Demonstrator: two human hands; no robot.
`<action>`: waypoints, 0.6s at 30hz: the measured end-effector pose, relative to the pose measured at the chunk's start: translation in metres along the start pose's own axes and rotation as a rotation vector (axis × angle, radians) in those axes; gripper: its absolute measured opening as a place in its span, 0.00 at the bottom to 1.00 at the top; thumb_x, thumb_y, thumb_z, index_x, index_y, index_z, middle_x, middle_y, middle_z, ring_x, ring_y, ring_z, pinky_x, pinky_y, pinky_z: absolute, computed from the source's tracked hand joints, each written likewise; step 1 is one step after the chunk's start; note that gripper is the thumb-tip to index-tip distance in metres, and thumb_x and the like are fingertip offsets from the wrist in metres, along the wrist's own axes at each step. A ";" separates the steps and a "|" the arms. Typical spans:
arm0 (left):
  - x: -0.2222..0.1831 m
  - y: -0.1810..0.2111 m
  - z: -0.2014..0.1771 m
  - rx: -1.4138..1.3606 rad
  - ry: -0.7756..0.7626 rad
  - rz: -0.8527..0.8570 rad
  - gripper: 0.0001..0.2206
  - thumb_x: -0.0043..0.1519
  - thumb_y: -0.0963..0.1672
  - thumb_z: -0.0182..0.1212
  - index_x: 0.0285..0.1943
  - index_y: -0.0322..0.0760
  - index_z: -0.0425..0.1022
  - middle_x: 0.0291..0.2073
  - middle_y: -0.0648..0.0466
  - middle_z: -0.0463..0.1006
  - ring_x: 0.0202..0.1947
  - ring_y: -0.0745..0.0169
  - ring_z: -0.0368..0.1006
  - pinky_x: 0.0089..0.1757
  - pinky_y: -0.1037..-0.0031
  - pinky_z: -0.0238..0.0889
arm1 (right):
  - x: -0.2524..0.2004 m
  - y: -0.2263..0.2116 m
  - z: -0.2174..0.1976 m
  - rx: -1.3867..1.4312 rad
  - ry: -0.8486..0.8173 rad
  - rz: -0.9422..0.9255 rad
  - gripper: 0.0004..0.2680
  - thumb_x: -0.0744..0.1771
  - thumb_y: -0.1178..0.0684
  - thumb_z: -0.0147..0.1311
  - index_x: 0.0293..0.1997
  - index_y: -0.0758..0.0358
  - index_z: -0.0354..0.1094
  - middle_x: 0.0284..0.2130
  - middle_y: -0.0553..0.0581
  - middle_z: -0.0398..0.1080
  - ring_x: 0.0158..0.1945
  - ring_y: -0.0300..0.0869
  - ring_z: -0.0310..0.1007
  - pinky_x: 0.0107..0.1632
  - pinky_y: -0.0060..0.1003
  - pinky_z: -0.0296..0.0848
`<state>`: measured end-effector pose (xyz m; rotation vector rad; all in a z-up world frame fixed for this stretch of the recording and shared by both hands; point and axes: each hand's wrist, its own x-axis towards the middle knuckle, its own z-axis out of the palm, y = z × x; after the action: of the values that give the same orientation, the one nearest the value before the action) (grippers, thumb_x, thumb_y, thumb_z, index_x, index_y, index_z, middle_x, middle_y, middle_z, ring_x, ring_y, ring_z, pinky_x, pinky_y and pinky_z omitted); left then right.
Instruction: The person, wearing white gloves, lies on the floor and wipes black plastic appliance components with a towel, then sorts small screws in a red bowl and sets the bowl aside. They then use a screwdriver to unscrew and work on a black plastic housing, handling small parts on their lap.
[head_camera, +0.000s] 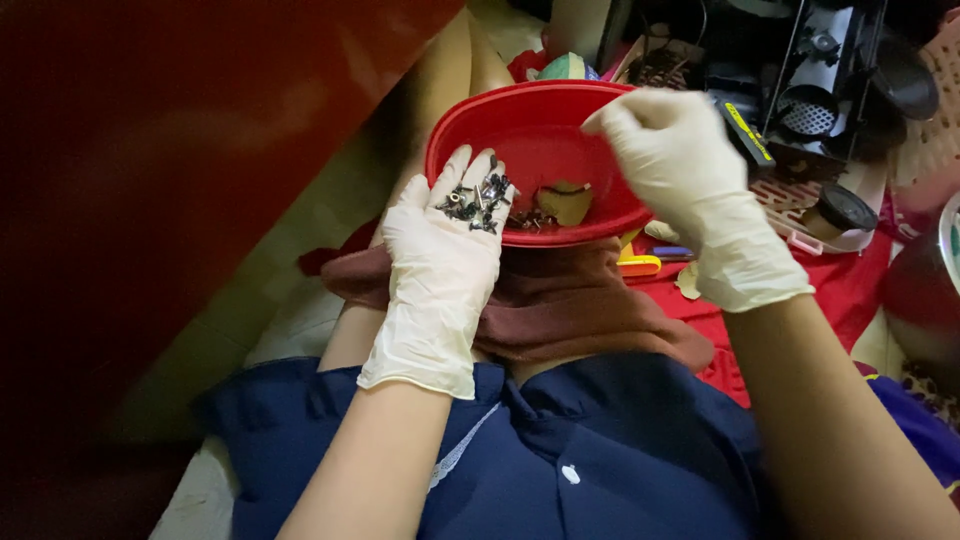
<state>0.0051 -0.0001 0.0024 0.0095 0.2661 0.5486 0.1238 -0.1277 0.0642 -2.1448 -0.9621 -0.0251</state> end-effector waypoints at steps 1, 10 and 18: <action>0.001 0.000 0.002 0.000 0.000 0.000 0.24 0.56 0.46 0.37 0.58 0.23 0.56 0.58 0.31 0.57 0.59 0.42 0.53 0.56 0.63 0.46 | 0.001 0.009 -0.002 0.000 0.000 0.000 0.08 0.64 0.57 0.44 0.33 0.61 0.72 0.16 0.48 0.62 0.17 0.32 0.52 0.19 0.26 0.53; 0.000 -0.003 0.011 0.016 0.062 0.028 0.30 0.53 0.49 0.40 0.60 0.23 0.54 0.58 0.34 0.57 0.57 0.44 0.54 0.55 0.64 0.44 | -0.010 0.023 -0.015 0.239 0.169 0.316 0.11 0.64 0.47 0.51 0.39 0.65 0.69 0.25 0.48 0.67 0.24 0.29 0.59 0.24 0.20 0.60; 0.023 -0.018 0.014 0.074 0.011 0.128 0.19 0.52 0.49 0.48 0.42 0.26 0.61 0.36 0.46 0.61 0.37 0.61 0.55 0.42 0.77 0.48 | -0.008 0.034 -0.027 0.917 0.032 0.535 0.09 0.65 0.45 0.45 0.33 0.59 0.62 0.09 0.40 0.45 0.11 0.27 0.38 0.16 0.22 0.38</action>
<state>0.0371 -0.0031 0.0091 0.0956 0.2975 0.6659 0.1469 -0.1645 0.0588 -1.4510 -0.2429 0.5370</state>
